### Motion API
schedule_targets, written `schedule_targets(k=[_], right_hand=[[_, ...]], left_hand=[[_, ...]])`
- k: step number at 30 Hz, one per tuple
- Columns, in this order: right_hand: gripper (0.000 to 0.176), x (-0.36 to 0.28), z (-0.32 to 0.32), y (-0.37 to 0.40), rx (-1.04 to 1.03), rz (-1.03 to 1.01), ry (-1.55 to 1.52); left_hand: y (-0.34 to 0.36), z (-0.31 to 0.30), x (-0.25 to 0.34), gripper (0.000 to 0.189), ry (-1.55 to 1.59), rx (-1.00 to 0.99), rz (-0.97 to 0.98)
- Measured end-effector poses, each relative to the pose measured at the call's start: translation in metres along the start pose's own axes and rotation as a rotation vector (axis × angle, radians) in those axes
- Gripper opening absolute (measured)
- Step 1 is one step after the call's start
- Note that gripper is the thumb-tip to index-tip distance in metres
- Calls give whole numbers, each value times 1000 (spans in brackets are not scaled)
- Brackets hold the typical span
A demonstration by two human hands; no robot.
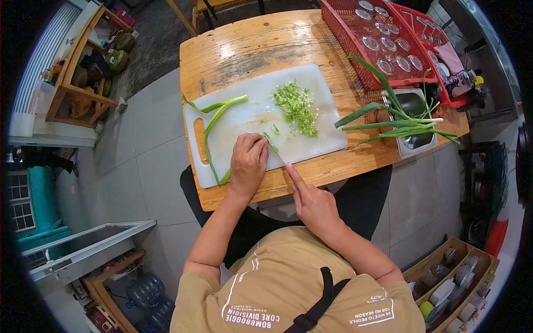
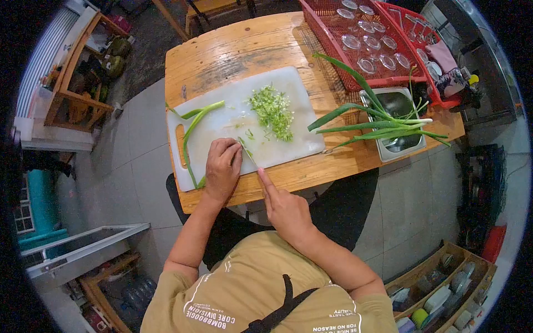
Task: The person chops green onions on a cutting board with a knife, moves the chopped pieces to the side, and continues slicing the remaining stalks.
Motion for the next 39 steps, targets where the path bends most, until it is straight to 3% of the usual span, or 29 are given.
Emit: schedule_targets(k=[11, 19, 39], right_hand=[[69, -3, 10, -14, -3, -2, 115], [67, 0, -2, 2, 23, 14, -45], [65, -6, -8, 2, -27, 21, -101]], left_hand=[[2, -4, -4, 16, -42, -14, 70], [3, -3, -4, 19, -43, -12, 84], [3, -4, -4, 18, -23, -11, 72]])
Point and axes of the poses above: each hand's wrist, its own y-axis away from the middle knuckle, its own z-axis out of the palm, x = y × z, the point moved 1 cm from there along -y, towards the middle knuckle, and after that the axes turned 1 degree about -y, right-handed, at the moved point
